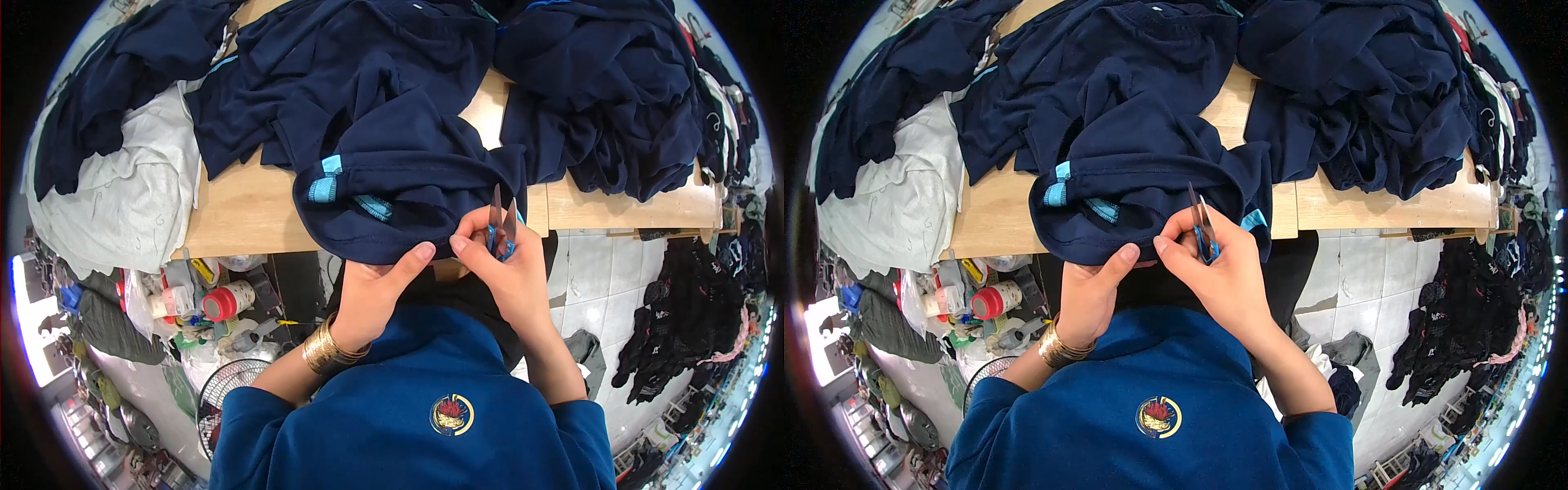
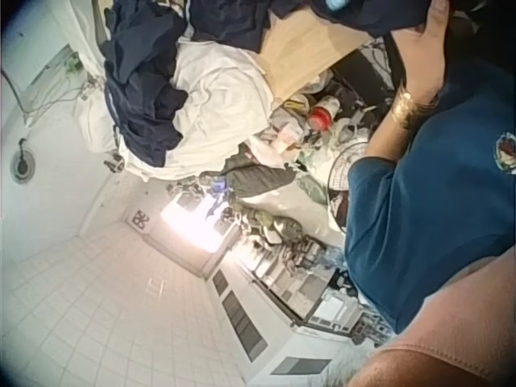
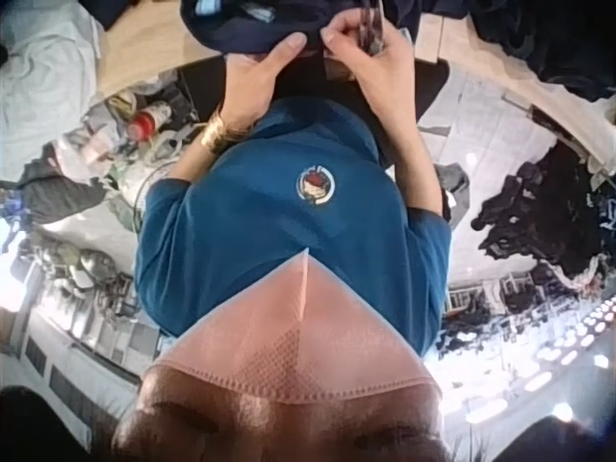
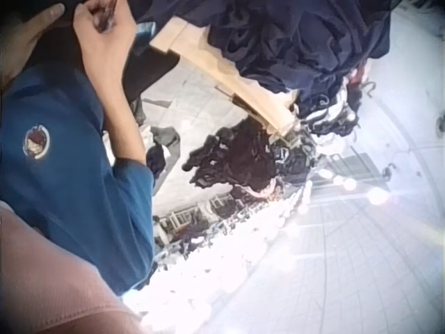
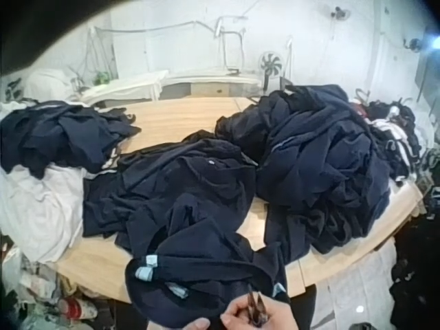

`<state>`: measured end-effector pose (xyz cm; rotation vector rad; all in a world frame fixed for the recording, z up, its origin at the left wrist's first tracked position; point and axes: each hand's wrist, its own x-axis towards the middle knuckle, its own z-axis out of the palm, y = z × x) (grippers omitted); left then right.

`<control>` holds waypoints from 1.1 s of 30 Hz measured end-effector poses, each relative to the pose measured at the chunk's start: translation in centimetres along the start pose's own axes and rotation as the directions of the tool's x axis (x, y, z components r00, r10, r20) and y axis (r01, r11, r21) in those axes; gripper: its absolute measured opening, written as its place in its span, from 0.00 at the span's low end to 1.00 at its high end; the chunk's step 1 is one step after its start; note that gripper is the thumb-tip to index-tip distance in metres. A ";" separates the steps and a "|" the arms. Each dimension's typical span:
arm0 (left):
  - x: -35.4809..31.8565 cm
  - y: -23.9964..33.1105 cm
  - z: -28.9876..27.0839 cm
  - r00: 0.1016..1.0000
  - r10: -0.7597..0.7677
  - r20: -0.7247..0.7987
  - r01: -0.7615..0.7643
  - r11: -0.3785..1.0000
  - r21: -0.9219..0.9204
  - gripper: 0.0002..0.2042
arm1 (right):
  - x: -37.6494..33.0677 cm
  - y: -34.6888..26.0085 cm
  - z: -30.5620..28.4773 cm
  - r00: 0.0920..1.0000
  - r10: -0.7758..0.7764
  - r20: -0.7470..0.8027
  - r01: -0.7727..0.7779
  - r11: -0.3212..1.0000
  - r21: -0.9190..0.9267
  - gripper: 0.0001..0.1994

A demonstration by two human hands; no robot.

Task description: Trimming excess threads from blue athletic shorts using a pair of small scissors on a factory workbench.

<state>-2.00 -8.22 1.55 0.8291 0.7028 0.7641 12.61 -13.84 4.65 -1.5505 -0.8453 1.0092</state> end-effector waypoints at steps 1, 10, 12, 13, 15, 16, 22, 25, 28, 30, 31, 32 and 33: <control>0.0 0.2 -0.1 0.999 -0.050 0.006 0.049 0.999 0.020 0.14 | 0.1 0.1 0.0 1.000 0.002 -0.004 -0.002 0.999 0.047 0.03; 0.1 1.0 0.5 0.979 -0.202 0.022 0.203 0.977 -0.057 0.15 | -0.7 0.9 -1.1 0.969 -0.225 -0.101 0.200 0.957 -0.212 0.14; 0.1 1.1 0.5 0.978 -0.208 0.012 0.208 0.976 -0.064 0.15 | -1.1 1.3 -1.7 0.930 -0.361 -0.069 0.297 0.848 -0.439 0.16; 0.1 1.1 0.5 0.980 -0.201 0.000 0.201 0.978 -0.058 0.14 | -1.1 0.6 -1.9 0.920 -0.392 -0.014 0.315 0.761 -0.567 0.18; 0.1 1.2 0.5 0.981 -0.194 -0.013 0.193 0.980 -0.052 0.14 | -1.0 0.3 -2.3 0.919 -0.389 0.060 0.312 0.627 -0.714 0.17; 0.2 1.4 0.4 0.979 -0.206 0.011 0.206 0.975 -0.085 0.14 | -1.0 0.4 -2.4 0.919 -0.389 0.058 0.311 0.626 -0.715 0.17; 0.2 1.4 0.6 0.980 -0.197 -0.001 0.196 0.976 -0.096 0.12 | -0.8 0.9 -2.6 0.859 -0.499 0.118 0.371 0.445 -0.815 0.15; 0.2 1.4 0.5 0.981 -0.196 -0.004 0.195 0.977 -0.086 0.11 | -0.8 0.9 -2.5 0.842 -0.523 0.133 0.386 0.411 -0.826 0.15; 0.2 1.4 0.6 0.980 -0.197 -0.006 0.196 0.978 -0.075 0.11 | -0.8 0.9 -2.5 0.840 -0.524 0.136 0.389 0.409 -0.825 0.15; 0.1 1.3 0.7 0.981 -0.192 -0.005 0.191 0.979 -0.073 0.11 | -0.8 0.8 -2.6 0.839 -0.528 0.132 0.386 0.407 -0.828 0.15; 0.1 1.3 0.6 0.981 -0.195 -0.007 0.194 0.979 -0.054 0.11 | -0.8 0.8 -2.6 0.839 -0.528 0.132 0.386 0.407 -0.828 0.15; 0.1 1.2 0.6 0.980 -0.197 -0.008 0.197 0.980 -0.036 0.11 | -0.8 0.8 -2.6 0.841 -0.525 0.132 0.386 0.411 -0.826 0.15; 0.1 1.1 0.4 0.980 -0.198 -0.007 0.197 0.980 -0.036 0.11 | -0.8 0.8 -2.6 0.843 -0.522 0.132 0.386 0.414 -0.824 0.15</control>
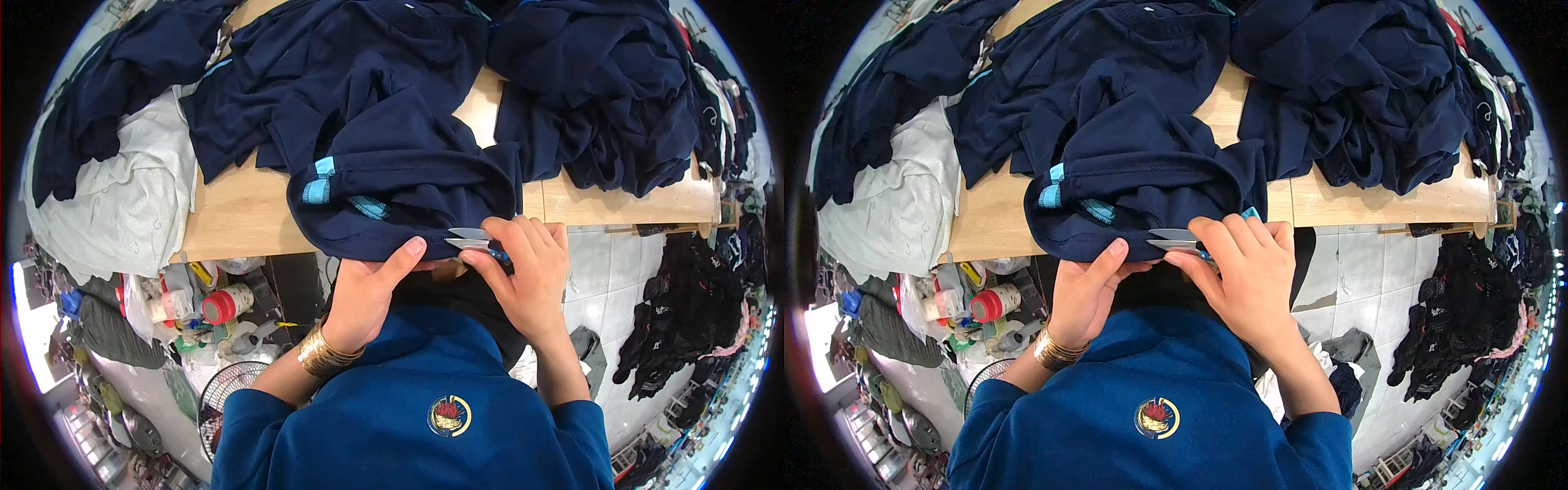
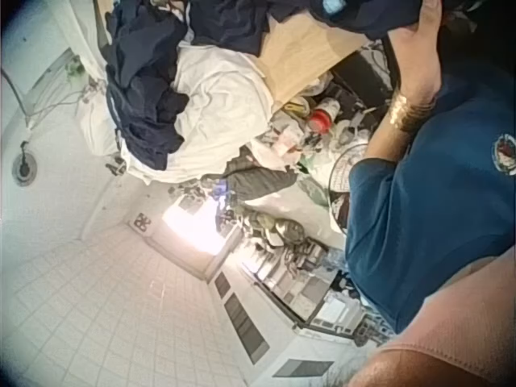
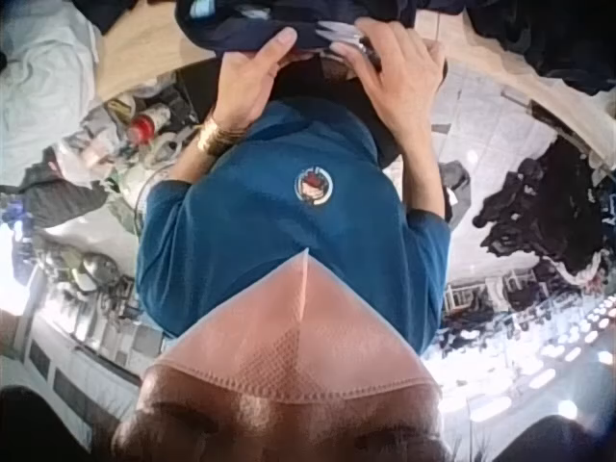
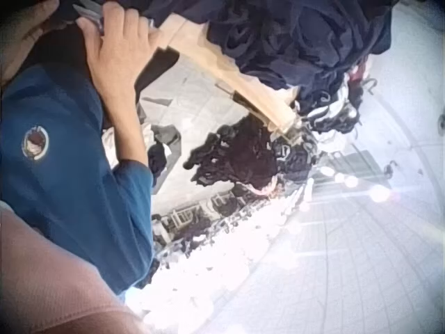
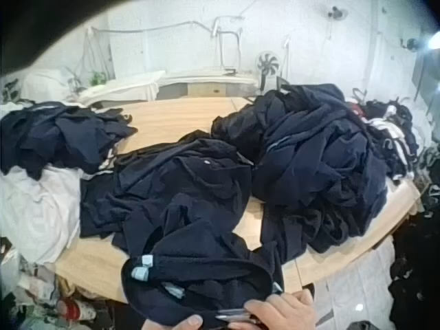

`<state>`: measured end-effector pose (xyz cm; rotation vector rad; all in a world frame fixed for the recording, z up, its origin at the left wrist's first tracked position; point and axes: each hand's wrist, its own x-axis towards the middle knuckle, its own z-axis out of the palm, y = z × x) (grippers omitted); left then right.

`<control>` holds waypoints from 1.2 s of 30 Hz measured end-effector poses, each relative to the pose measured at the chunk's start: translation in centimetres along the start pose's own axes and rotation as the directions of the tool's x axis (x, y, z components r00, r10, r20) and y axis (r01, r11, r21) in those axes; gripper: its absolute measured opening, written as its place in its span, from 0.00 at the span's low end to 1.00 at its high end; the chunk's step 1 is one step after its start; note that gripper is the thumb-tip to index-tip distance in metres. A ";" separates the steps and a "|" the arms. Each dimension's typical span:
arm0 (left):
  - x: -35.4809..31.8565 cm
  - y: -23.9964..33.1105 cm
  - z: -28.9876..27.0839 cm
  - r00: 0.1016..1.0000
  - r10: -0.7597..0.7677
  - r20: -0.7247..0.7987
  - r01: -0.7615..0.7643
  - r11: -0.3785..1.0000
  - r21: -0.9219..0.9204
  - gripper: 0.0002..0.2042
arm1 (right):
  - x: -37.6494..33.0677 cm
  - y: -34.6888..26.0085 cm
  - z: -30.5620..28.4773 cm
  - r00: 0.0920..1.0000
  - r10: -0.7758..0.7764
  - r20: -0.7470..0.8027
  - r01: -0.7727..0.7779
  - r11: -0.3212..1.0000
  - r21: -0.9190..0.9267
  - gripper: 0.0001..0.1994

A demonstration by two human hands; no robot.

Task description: Trimming excess threads from blue athletic shorts using a pair of small scissors on a factory workbench.

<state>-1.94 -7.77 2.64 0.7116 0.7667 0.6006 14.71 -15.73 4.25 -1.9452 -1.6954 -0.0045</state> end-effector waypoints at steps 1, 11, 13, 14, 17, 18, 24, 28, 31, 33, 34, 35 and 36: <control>0.0 -0.1 -0.2 1.000 0.006 0.028 -0.008 0.999 0.049 0.12 | 0.1 -0.1 -0.1 1.000 -0.001 0.000 0.001 1.000 0.001 0.15; 0.1 0.2 0.0 1.000 -0.010 0.020 0.011 1.000 -0.025 0.13 | -0.1 -0.1 -0.3 0.986 0.155 0.062 -0.165 0.957 0.236 0.14; 0.1 0.2 0.0 1.000 -0.011 0.017 0.011 1.000 -0.027 0.13 | -0.2 -0.1 -0.4 0.987 0.153 0.055 -0.161 0.961 0.224 0.14; 0.0 0.2 0.1 1.000 -0.012 0.017 0.013 0.999 -0.030 0.12 | -0.3 0.0 -0.4 0.993 0.107 0.040 -0.112 0.975 0.191 0.14; 0.1 0.3 0.2 1.000 -0.006 0.001 0.006 0.999 -0.035 0.12 | -0.3 0.0 -0.3 0.999 0.036 0.026 -0.040 0.991 0.130 0.13; 0.1 0.3 0.2 1.000 -0.005 0.001 0.005 0.999 -0.036 0.12 | -0.3 0.0 -0.3 1.000 0.014 0.026 -0.017 0.995 0.103 0.13; 0.1 0.2 0.1 1.000 -0.010 -0.006 0.010 1.000 -0.023 0.11 | -0.1 0.0 -0.3 1.000 -0.025 0.015 0.024 0.997 0.077 0.14; 0.1 -0.1 -0.2 1.000 0.015 0.020 -0.016 0.999 0.051 0.12 | 0.1 -0.1 -0.4 0.999 -0.031 0.026 0.029 0.997 0.071 0.14; 0.2 -0.2 -0.3 1.000 0.018 0.021 -0.019 0.999 0.046 0.11 | 0.2 -0.1 -0.4 0.999 -0.042 0.025 0.040 0.997 0.069 0.13; 0.2 -0.3 -0.4 1.000 0.017 0.022 -0.018 0.999 0.043 0.11 | 0.2 -0.1 -0.4 0.999 -0.047 0.024 0.046 0.997 0.063 0.13; 0.2 -0.3 -0.4 1.000 0.015 0.026 -0.016 0.999 0.044 0.11 | 0.2 -0.1 -0.3 0.999 -0.046 0.024 0.045 0.997 0.063 0.13; 0.2 -0.4 -0.5 0.999 0.012 0.030 -0.013 0.999 0.045 0.11 | 0.2 -0.1 -0.3 0.999 -0.050 0.016 0.049 0.997 0.064 0.13; 0.2 -0.3 -0.4 0.999 0.011 0.031 -0.012 0.999 0.046 0.11 | 0.2 0.0 -0.2 0.998 -0.054 0.008 0.054 0.996 0.064 0.13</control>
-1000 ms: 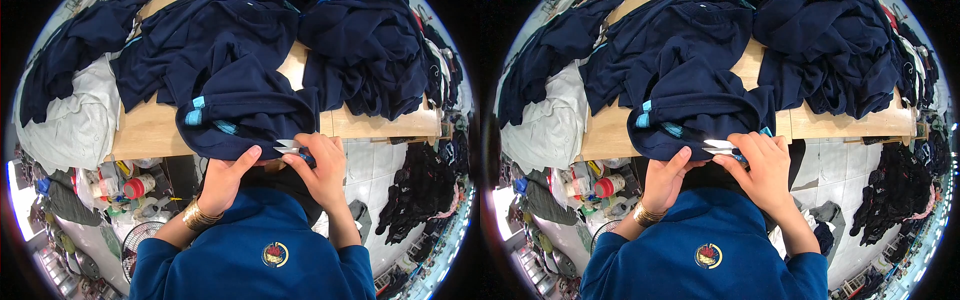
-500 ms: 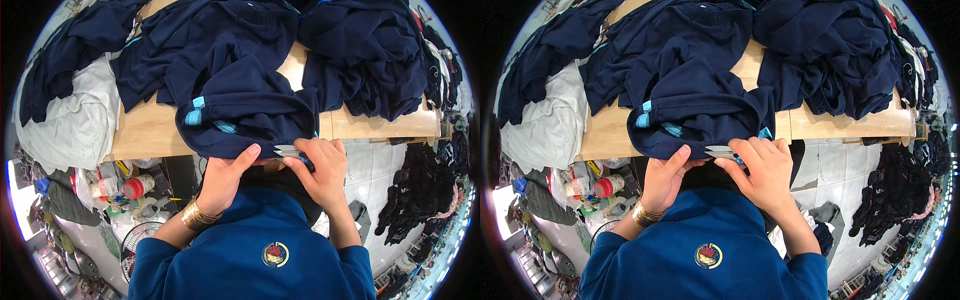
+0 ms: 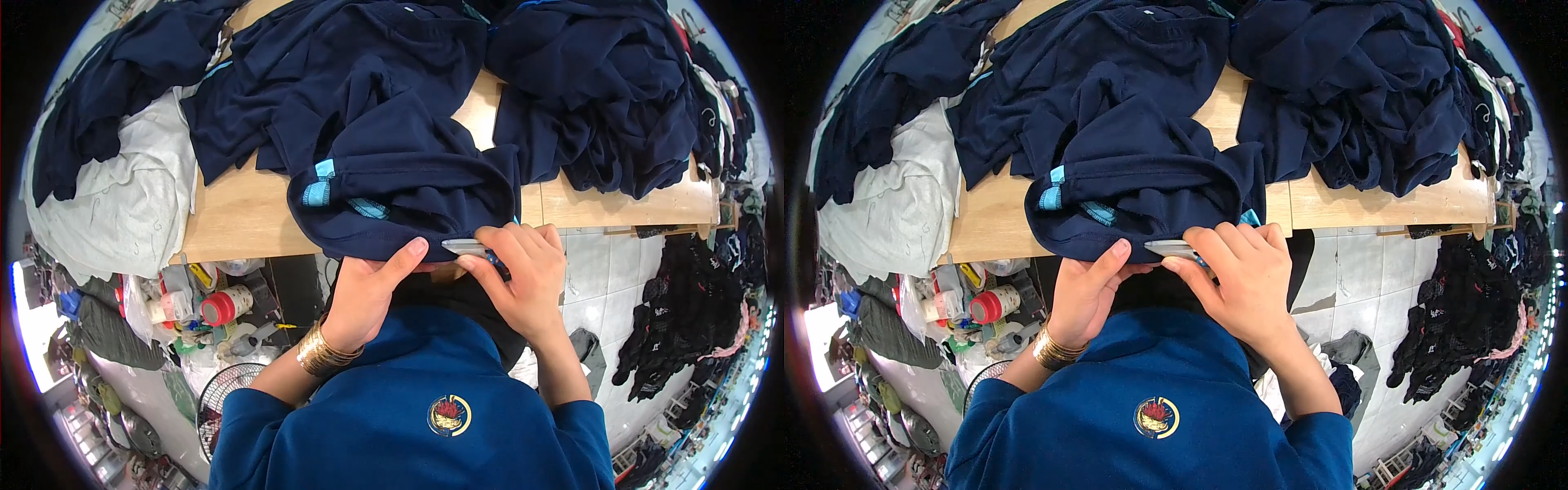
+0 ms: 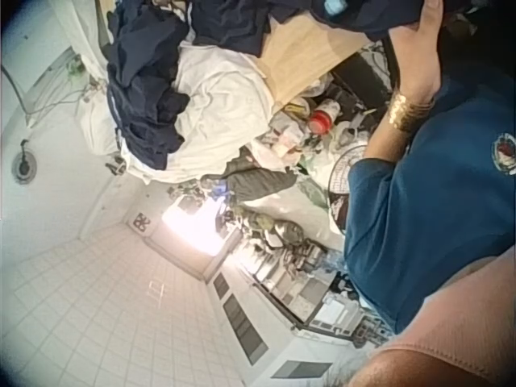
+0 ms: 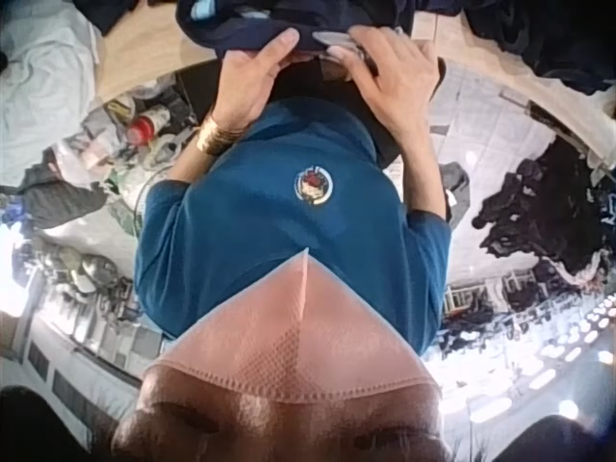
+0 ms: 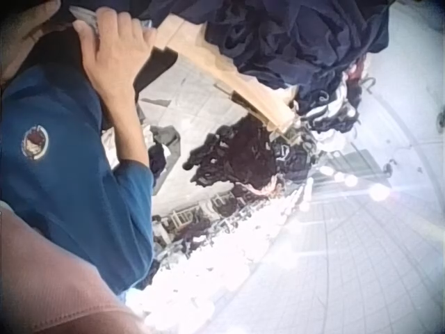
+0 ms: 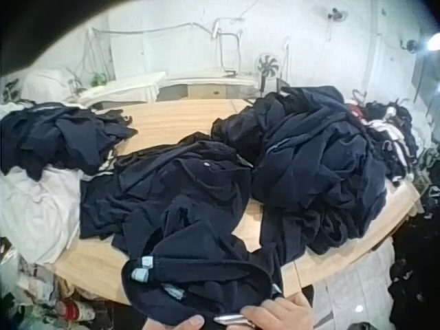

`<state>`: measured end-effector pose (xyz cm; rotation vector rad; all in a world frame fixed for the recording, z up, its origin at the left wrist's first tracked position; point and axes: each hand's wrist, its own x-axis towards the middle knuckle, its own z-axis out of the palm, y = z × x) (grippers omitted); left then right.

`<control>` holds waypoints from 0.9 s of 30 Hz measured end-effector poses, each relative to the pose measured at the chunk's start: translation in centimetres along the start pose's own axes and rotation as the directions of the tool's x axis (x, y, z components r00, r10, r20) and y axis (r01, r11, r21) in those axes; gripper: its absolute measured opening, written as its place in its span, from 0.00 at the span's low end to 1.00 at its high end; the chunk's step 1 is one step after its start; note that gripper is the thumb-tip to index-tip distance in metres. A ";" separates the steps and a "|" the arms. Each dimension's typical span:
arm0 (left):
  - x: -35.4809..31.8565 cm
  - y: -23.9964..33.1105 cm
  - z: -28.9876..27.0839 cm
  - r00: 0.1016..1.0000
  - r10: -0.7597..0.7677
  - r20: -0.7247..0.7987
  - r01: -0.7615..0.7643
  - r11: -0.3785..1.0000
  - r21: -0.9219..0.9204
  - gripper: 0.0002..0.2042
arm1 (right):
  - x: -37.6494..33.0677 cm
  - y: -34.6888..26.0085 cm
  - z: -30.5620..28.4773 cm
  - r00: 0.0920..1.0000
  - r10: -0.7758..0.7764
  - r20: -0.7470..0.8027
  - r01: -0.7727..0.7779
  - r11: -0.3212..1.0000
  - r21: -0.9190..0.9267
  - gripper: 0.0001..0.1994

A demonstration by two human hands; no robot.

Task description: Trimming excess threads from blue athletic shorts using a pair of small scissors on a factory workbench.

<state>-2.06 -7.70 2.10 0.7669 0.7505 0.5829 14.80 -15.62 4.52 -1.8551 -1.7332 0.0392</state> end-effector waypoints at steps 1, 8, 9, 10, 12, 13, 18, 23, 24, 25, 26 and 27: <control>0.0 0.1 0.1 1.000 0.004 0.001 -0.004 1.000 0.004 0.11 | 0.0 0.0 0.0 1.000 0.001 -0.001 -0.001 1.000 0.000 0.13; 0.0 0.3 0.1 0.999 -0.004 0.036 0.002 0.999 0.036 0.14 | -0.5 0.2 -0.1 0.998 0.061 -0.028 -0.059 0.997 0.042 0.12; 0.0 0.4 0.2 0.999 -0.005 0.038 0.003 0.999 0.035 0.14 | -0.5 0.2 -0.1 0.997 0.077 -0.028 -0.076 0.996 0.043 0.12; 0.0 0.5 0.3 1.000 -0.010 0.008 0.010 1.000 -0.009 0.13 | -0.6 0.2 0.0 0.997 0.077 -0.028 -0.075 0.996 0.045 0.12; 0.0 0.5 0.5 1.000 -0.016 -0.022 0.014 0.998 -0.053 0.11 | -0.7 0.1 0.2 0.996 0.084 -0.030 -0.082 0.995 0.063 0.12; 0.0 0.5 0.5 1.000 -0.011 -0.016 0.010 0.998 -0.060 0.11 | -0.7 0.1 0.2 0.996 0.085 -0.031 -0.083 0.995 0.062 0.12; -0.1 0.1 0.2 1.000 0.014 0.011 -0.014 0.999 0.042 0.14 | -0.5 0.0 0.3 0.997 0.076 -0.032 -0.074 0.996 0.055 0.13; -0.1 0.0 0.1 1.000 0.023 0.019 -0.024 0.999 0.036 0.13 | -0.5 -0.1 0.4 0.998 0.053 -0.033 -0.052 0.998 0.027 0.13; -0.1 0.0 0.1 1.000 0.024 0.018 -0.024 0.999 0.036 0.13 | -0.5 -0.1 0.4 0.998 0.051 -0.034 -0.050 0.999 0.020 0.13; -0.1 0.0 0.1 1.000 0.023 0.017 -0.024 0.999 0.032 0.13 | -0.5 -0.1 0.4 0.998 0.051 -0.034 -0.050 0.999 0.020 0.13; -0.1 0.1 0.2 1.000 0.023 0.016 -0.024 0.999 0.028 0.13 | -0.5 0.0 0.5 0.998 0.049 -0.044 -0.048 0.999 0.019 0.13; -0.1 0.0 0.2 1.000 0.023 0.016 -0.024 0.999 0.028 0.13 | -0.4 0.0 0.5 0.997 0.047 -0.054 -0.046 0.999 0.018 0.13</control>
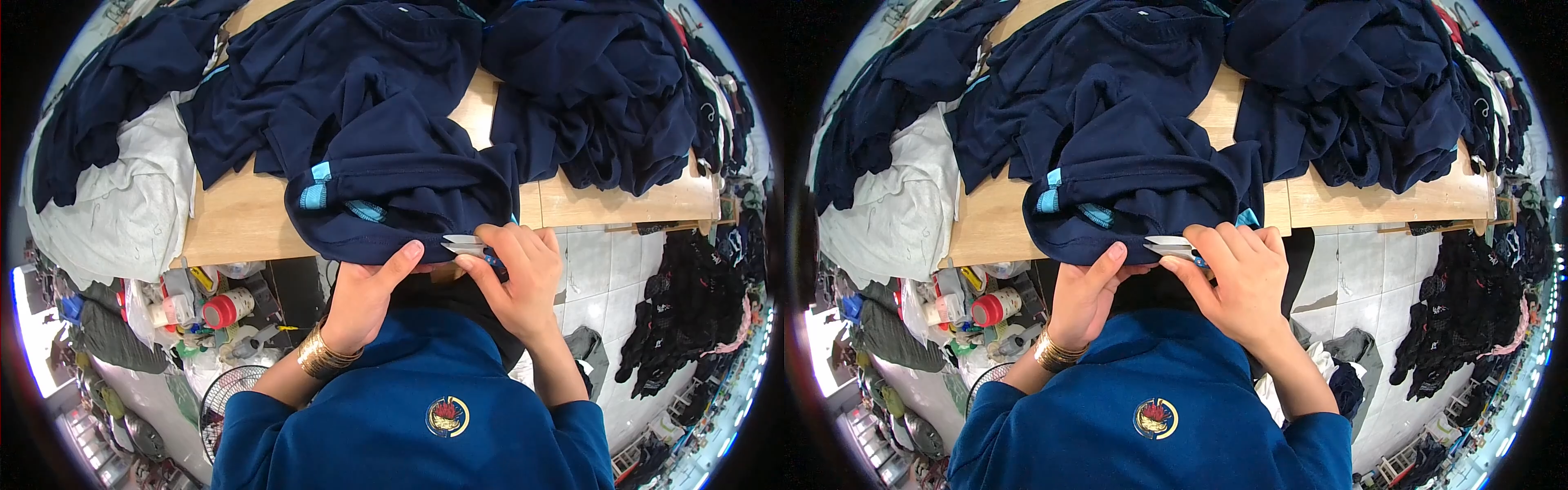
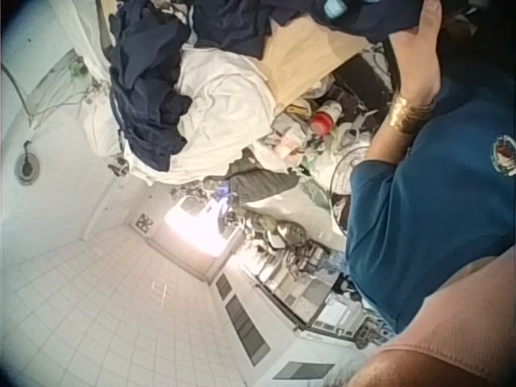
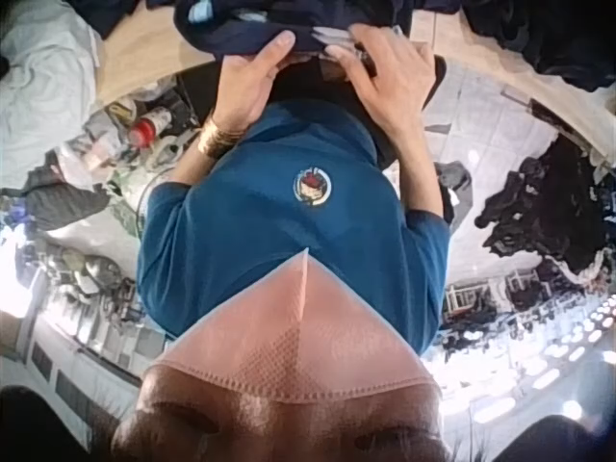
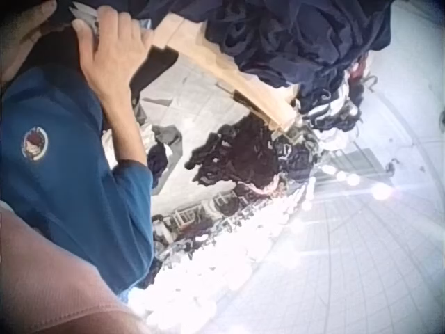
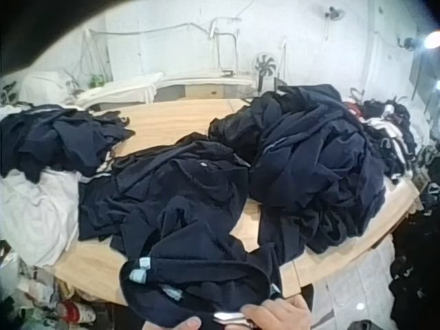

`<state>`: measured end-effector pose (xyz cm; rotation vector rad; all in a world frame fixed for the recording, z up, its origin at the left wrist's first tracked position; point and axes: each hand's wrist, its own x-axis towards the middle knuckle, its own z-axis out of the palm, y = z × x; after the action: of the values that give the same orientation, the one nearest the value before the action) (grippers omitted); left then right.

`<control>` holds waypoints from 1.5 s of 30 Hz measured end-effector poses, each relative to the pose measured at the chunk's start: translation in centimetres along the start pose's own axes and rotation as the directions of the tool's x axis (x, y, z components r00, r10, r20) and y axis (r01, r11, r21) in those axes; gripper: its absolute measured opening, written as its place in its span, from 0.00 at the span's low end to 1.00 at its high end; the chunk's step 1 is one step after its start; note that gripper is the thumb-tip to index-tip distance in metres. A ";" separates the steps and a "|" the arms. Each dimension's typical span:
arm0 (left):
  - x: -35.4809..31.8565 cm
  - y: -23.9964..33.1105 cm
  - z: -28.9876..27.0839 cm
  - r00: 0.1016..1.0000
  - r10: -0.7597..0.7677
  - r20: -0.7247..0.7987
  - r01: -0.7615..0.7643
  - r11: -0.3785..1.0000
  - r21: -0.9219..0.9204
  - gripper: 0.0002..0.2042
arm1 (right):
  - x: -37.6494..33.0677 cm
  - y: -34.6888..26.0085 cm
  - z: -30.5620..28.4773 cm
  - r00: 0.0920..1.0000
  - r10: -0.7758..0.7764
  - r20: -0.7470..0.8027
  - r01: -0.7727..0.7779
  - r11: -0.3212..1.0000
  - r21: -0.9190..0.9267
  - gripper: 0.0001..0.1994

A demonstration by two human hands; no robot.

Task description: Trimming excess threads from blue athletic shorts using a pair of small scissors on a factory workbench.

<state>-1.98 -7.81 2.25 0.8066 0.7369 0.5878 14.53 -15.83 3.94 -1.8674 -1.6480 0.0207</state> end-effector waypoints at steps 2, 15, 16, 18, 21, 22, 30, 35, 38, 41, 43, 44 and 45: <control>0.0 -0.1 -0.1 1.000 -0.011 0.011 0.011 1.000 0.002 0.13 | 0.1 -0.1 0.0 1.000 0.004 0.010 -0.004 1.000 0.004 0.13; -0.2 0.0 -0.2 1.000 0.004 -0.026 -0.003 1.000 0.011 0.15 | 0.6 -0.2 -0.5 0.987 0.157 0.043 -0.161 0.978 0.133 0.09; -0.1 -0.1 -0.2 1.000 0.009 -0.021 -0.009 1.000 0.024 0.15 | 0.5 -0.1 -0.6 0.988 0.145 0.058 -0.152 0.979 0.136 0.09; 0.0 -0.2 -0.3 1.000 0.014 -0.015 -0.014 0.999 0.037 0.15 | 0.4 0.0 -0.6 0.988 0.135 0.072 -0.145 0.978 0.148 0.09; 0.0 -0.2 -0.3 1.000 0.021 -0.012 -0.021 0.999 0.041 0.15 | 0.5 0.0 -0.5 0.990 0.112 0.090 -0.127 0.976 0.175 0.09; -0.1 -0.2 -0.2 0.999 0.019 -0.027 -0.019 1.000 0.018 0.14 | 0.5 0.0 -0.5 0.990 0.100 0.096 -0.117 0.975 0.190 0.09; -0.2 -0.3 -0.4 0.998 0.049 -0.031 -0.049 0.999 0.024 0.12 | 0.7 -0.1 -0.6 0.993 0.066 0.097 -0.080 0.986 0.147 0.09; -0.1 -0.1 -0.3 0.998 0.036 -0.055 -0.035 0.999 0.021 0.12 | 0.8 0.0 -0.9 0.988 0.113 0.108 -0.130 0.977 0.166 0.09; 0.0 -0.2 -0.4 0.998 0.040 -0.048 -0.039 0.999 0.005 0.12 | 0.8 0.1 -0.7 0.987 0.113 0.115 -0.132 0.976 0.172 0.09; 0.0 -0.3 -0.5 0.999 0.030 -0.044 -0.029 0.999 0.019 0.12 | 0.7 0.1 -0.8 0.986 0.097 0.132 -0.119 0.979 0.167 0.09; -0.1 -0.5 -0.8 0.998 0.042 -0.043 -0.039 0.997 0.067 0.12 | 0.7 0.1 -0.9 0.973 0.184 0.141 -0.210 0.957 0.199 0.11; -0.1 -0.7 -1.2 0.998 0.053 -0.044 -0.048 0.992 0.115 0.13 | 0.6 0.2 -0.8 0.951 0.278 0.137 -0.305 0.918 0.255 0.12; -0.1 -0.8 -2.2 0.997 0.061 -0.054 -0.055 0.992 0.117 0.13 | 0.5 0.4 -0.7 0.919 0.367 0.141 -0.393 0.865 0.311 0.14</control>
<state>-3.61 -7.44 0.61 0.9233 0.8080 0.6271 15.24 -15.70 4.50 -1.9070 -1.2027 0.5152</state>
